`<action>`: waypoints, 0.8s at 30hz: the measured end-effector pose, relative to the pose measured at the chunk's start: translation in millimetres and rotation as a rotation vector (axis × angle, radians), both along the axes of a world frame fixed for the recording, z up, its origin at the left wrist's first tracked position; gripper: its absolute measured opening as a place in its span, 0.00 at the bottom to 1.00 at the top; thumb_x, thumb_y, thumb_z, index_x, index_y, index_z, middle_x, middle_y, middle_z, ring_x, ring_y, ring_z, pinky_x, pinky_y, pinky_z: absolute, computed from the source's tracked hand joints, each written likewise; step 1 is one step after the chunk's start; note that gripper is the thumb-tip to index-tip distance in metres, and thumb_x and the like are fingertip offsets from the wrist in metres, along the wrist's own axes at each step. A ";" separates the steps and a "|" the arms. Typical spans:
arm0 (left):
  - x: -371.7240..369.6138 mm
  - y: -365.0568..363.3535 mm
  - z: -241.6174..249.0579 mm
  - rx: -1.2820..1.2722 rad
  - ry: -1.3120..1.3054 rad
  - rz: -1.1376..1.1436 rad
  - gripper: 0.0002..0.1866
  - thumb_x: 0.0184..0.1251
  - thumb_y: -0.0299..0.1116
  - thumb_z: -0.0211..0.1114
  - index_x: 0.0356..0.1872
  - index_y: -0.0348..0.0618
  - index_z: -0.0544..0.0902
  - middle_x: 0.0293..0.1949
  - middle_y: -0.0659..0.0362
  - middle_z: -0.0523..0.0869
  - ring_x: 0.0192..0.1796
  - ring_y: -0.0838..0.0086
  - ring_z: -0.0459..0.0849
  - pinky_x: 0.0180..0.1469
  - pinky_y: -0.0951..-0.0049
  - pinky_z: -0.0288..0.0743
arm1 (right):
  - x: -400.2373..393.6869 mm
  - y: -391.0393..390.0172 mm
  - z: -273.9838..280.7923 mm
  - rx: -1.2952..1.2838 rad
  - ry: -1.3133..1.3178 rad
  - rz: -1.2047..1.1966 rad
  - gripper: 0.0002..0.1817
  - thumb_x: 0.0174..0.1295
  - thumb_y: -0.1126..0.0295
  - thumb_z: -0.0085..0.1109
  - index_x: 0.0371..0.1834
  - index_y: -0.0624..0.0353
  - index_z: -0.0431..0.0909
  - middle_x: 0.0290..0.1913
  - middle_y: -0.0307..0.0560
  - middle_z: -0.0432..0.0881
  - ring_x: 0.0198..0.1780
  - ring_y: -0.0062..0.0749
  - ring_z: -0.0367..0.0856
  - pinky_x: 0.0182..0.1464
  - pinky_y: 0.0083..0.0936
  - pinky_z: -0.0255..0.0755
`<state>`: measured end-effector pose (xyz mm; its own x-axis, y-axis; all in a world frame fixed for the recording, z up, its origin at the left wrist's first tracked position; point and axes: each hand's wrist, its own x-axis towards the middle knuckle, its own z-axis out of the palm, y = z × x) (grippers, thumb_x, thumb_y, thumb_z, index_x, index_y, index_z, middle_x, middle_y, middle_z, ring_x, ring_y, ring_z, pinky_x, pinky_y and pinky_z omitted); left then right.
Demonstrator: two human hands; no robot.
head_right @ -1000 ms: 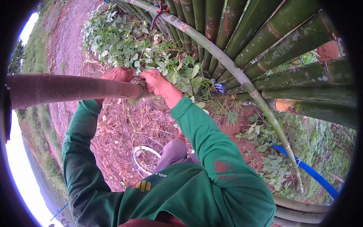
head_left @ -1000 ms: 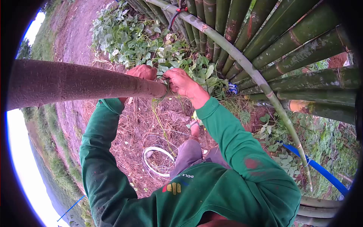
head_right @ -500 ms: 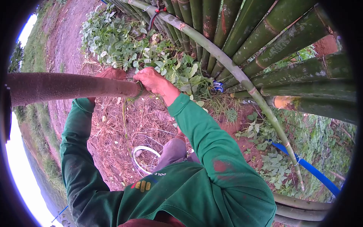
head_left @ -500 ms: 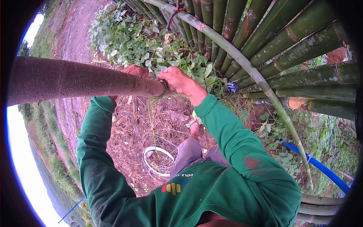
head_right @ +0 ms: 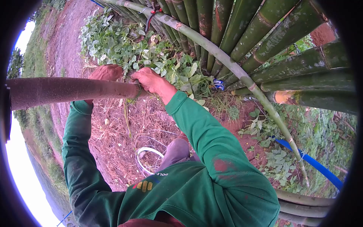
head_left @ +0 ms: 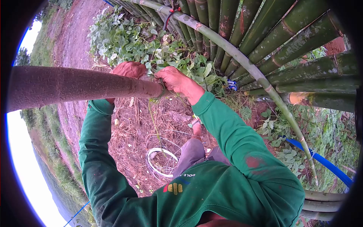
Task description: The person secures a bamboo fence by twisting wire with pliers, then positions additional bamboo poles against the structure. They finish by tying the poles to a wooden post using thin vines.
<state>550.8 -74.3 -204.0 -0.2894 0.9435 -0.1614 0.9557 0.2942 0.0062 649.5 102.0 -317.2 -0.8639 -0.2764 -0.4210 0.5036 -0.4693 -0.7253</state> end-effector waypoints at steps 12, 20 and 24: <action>-26.3 21.6 27.4 0.132 -0.876 0.643 0.18 0.72 0.45 0.64 0.43 0.37 0.82 0.36 0.57 0.84 0.40 0.65 0.86 0.44 0.67 0.79 | 3.3 2.9 -2.5 -0.098 -0.042 -0.024 0.12 0.66 0.63 0.58 0.25 0.54 0.76 0.14 0.28 0.60 0.12 0.16 0.55 0.14 0.22 0.45; -13.7 2.5 -23.5 0.033 -0.980 0.591 0.16 0.67 0.36 0.70 0.49 0.36 0.86 0.39 0.57 0.89 0.43 0.70 0.87 0.48 0.66 0.81 | 3.1 3.9 -9.6 -0.156 -0.032 -0.020 0.10 0.69 0.64 0.58 0.30 0.55 0.77 0.15 0.29 0.65 0.12 0.13 0.57 0.12 0.17 0.47; -4.2 8.1 -10.6 0.127 -0.551 0.388 0.07 0.62 0.28 0.69 0.39 0.36 0.88 0.30 0.54 0.87 0.34 0.71 0.87 0.41 0.68 0.80 | 4.1 3.6 -11.3 -0.168 -0.018 -0.022 0.10 0.69 0.63 0.58 0.31 0.56 0.78 0.17 0.28 0.64 0.14 0.13 0.58 0.14 0.18 0.49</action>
